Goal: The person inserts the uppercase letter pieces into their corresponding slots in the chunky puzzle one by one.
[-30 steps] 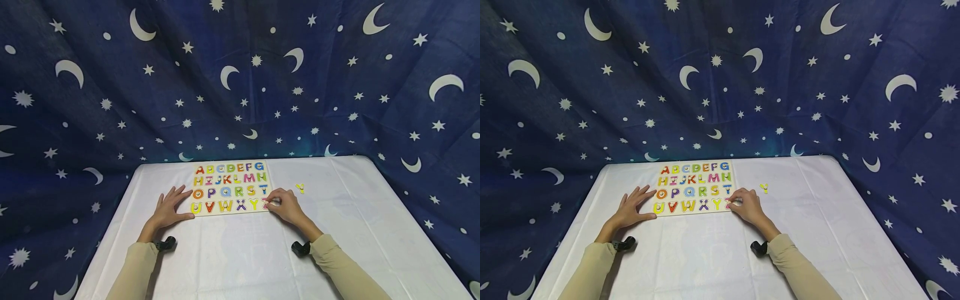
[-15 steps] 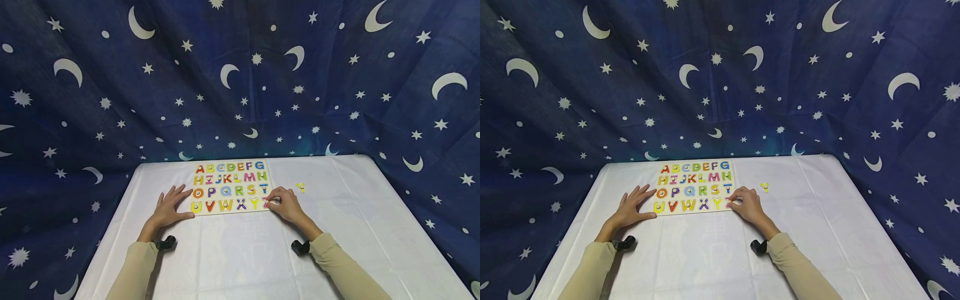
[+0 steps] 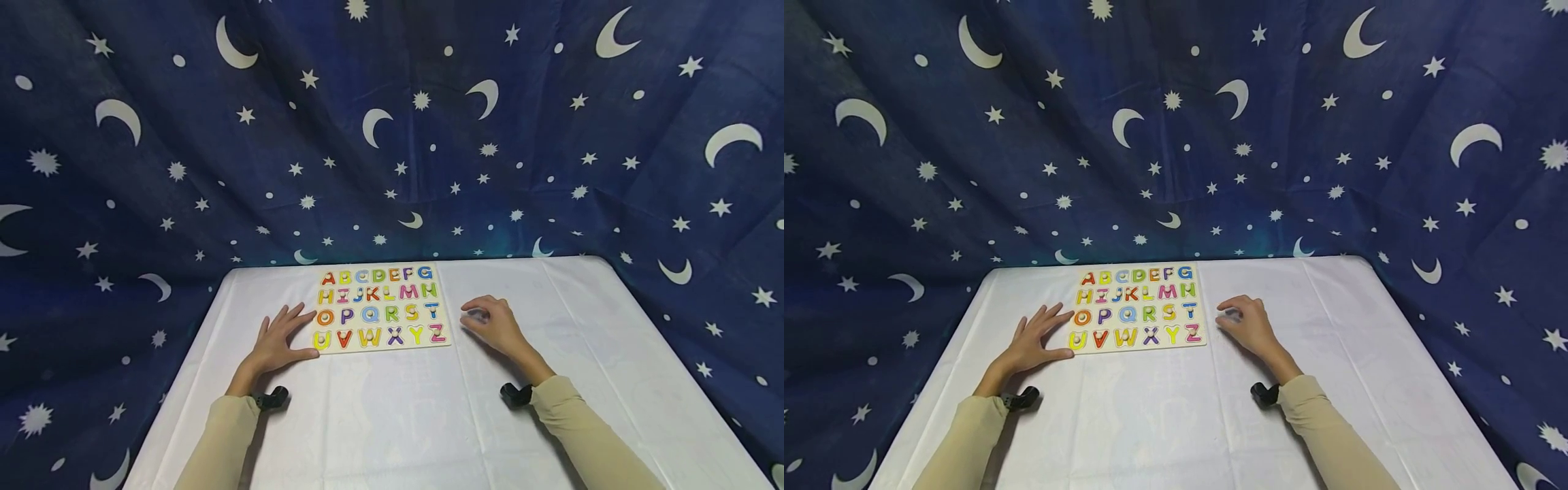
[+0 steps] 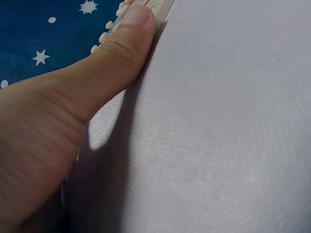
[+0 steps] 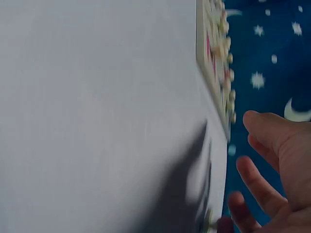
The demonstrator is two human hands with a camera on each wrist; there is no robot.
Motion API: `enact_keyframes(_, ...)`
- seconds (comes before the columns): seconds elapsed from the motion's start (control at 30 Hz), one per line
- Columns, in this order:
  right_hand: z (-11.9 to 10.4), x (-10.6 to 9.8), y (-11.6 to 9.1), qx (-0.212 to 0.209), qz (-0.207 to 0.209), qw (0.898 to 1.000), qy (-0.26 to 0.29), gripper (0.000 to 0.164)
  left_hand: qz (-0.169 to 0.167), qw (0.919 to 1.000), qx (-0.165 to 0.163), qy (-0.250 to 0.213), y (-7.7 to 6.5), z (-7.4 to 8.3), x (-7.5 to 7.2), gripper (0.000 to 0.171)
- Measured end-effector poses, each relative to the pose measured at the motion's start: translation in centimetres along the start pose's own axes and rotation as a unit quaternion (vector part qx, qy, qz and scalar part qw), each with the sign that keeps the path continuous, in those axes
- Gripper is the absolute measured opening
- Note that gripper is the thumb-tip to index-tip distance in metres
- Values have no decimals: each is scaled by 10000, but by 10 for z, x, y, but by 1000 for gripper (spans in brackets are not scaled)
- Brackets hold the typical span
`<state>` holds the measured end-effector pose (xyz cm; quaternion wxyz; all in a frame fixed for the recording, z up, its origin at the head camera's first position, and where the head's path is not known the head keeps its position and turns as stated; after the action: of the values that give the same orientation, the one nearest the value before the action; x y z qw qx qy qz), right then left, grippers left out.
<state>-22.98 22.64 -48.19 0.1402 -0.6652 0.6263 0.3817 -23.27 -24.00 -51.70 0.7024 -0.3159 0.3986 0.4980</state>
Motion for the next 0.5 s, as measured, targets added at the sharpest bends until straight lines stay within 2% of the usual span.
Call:
enact_keyframes(0.1,18,-17,-1,97,150,9997,-141,21,-1,10000,22,8,0,1,-1,97)
enact_keyframes(0.23,40,-33,-3,407,128,9987,-270,23,7,10000,46,15,0,1,-2,97)
enact_keyframes(0.5,58,-47,-2,739,-55,9967,-343,20,0,10000,-13,34,1,-1,0,98)
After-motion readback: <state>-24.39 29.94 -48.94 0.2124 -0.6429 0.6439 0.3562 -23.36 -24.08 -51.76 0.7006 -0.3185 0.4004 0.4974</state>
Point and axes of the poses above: each hand's wrist, its own y-axis towards the middle knuckle, its own x-axis out of the palm, z = x × y, the point moved 6 cm from there along y, towards the middle knuckle, and after that the axes turned 3 degrees about -z, right-handed, at the moved point
